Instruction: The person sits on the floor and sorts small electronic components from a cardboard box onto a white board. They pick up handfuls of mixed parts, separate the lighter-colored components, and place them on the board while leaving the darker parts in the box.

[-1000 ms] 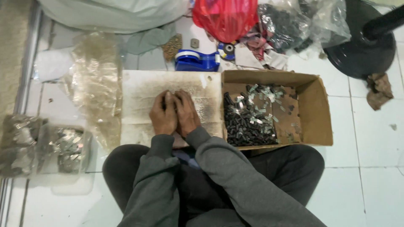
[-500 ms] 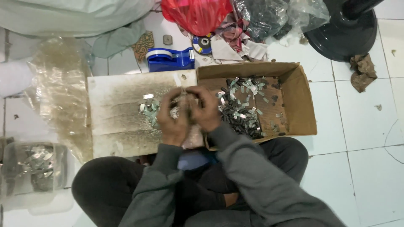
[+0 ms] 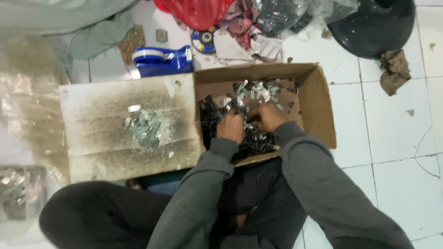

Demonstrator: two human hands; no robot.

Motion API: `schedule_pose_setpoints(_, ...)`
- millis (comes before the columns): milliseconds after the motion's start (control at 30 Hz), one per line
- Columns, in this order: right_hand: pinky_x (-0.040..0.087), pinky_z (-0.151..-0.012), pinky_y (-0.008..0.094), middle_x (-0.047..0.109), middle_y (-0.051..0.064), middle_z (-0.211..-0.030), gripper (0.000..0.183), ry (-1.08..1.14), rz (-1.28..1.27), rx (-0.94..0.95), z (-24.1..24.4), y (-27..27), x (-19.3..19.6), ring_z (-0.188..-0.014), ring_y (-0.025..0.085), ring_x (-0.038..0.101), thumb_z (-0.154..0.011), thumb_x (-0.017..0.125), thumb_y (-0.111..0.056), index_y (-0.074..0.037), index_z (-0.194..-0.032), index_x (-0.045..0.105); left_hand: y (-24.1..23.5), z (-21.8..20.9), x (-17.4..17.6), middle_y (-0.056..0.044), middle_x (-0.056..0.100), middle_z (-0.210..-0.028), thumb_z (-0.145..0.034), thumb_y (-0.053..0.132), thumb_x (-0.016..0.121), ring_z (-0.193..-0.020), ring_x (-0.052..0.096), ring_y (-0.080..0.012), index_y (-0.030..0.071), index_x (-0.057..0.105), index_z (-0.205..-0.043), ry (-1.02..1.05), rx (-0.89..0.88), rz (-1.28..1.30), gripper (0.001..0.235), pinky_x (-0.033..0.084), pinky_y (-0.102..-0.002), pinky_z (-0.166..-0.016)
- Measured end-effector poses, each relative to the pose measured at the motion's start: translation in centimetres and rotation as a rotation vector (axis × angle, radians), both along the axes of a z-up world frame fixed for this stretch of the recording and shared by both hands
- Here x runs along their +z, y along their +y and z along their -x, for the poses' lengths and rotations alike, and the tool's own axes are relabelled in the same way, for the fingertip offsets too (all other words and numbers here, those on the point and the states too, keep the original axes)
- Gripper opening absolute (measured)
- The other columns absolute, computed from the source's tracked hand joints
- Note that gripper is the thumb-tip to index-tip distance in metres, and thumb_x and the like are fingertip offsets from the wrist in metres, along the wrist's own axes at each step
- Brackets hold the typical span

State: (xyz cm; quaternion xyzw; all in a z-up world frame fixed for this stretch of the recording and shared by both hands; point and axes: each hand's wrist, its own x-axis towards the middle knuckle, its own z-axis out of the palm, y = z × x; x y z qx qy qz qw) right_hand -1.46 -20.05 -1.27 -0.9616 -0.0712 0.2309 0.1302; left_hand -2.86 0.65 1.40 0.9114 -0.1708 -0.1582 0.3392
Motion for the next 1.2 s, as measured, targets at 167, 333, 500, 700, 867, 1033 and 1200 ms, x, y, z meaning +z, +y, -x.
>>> schedule_pose_setpoints(167,0.063,-0.084,0.051,0.075,0.015,-0.105,0.032,-0.075,-0.048,0.067,0.0,1.2,-2.6,-0.098,0.043,0.074,-0.08,0.084,-0.029,-0.016,-0.109,0.082,-0.8,0.1,-1.8,-0.027,0.065,-0.113,-0.085,0.003,0.069,-0.095,0.07,-0.0459,-0.002,0.077,-0.105,-0.056,0.047,-0.04,0.022,0.064,-0.058,-0.073)
schedule_pose_setpoints(333,0.061,-0.071,0.052,0.075,0.012,-0.089,0.031,-0.14,-0.025,0.143,-0.5,1.0,-2.9,-0.087,0.038,0.075,-0.079,0.081,-0.031,-0.011,-0.103,0.079,-0.3,-0.5,-3.1,-0.021,0.064,-0.105,-0.084,0.007,0.065,-0.086,0.071,-0.0431,0.002,0.078,-0.097,-0.024,0.081,-0.048,0.019,0.065,-0.055,-0.069)
schedule_pose_setpoints(500,0.06,-0.074,0.048,0.078,0.017,-0.085,0.011,0.063,-0.708,-0.43,-1.4,-0.7,1.8,-0.084,0.028,0.075,-0.08,0.084,-0.011,-0.007,-0.089,0.08,1.0,-0.5,0.7,-0.024,0.066,-0.113,-0.092,0.007,0.061,-0.097,0.071,-0.0459,0.001,0.076,-0.11,0.054,0.151,0.008,0.025,0.063,-0.056,-0.074)
schedule_pose_setpoints(700,0.067,-0.056,0.043,0.064,0.015,-0.068,0.041,0.285,-1.436,-0.943,-1.7,-6.0,-2.6,-0.063,0.028,0.072,-0.071,0.06,0.009,0.004,-0.111,0.066,0.4,-1.5,-2.5,-0.026,0.065,-0.101,-0.102,0.015,0.056,-0.098,0.068,-0.0487,0.0,0.069,-0.108,0.074,0.275,0.399,0.021,0.06,-0.055,-0.075)
schedule_pose_setpoints(867,0.036,-0.051,0.029,0.044,0.002,-0.076,0.007,0.495,-1.369,-0.859,-1.7,-4.8,-0.7,-0.067,0.016,0.048,-0.089,0.058,-0.013,-0.009,-0.094,0.061,0.2,-1.8,-1.3,-0.027,0.071,-0.105,-0.103,0.009,0.051,-0.104,0.069,-0.0485,-0.001,0.067,-0.116,0.111,0.286,0.483,0.023,0.058,-0.056,-0.086)
schedule_pose_setpoints(1033,0.051,-0.065,0.043,0.07,0.02,-0.083,0.023,0.046,-0.591,-0.49,-0.7,-1.6,-0.1,-0.08,0.028,0.068,-0.08,0.086,-0.016,-0.002,-0.095,0.077,0.5,-1.0,-0.3,-0.024,0.07,-0.08,-0.099,0.015,0.044,-0.08,0.072,-0.0411,0.001,0.066,-0.099,0.091,0.326,0.351,0.026,0.057,-0.05,-0.07)
schedule_pose_setpoints(1200,0.064,-0.071,0.053,0.079,0.012,-0.09,0.04,0.028,-0.033,-0.247,-2.0,-0.2,-4.1,-0.089,0.037,0.076,-0.074,0.092,-0.039,-0.015,-0.104,0.083,0.3,-1.4,-0.6,-0.021,0.068,-0.098,-0.091,0.033,0.069,-0.094,0.067,-0.0342,0.0,0.07,-0.082,-0.16,0.155,0.065,0.033,0.058,-0.04,-0.07)
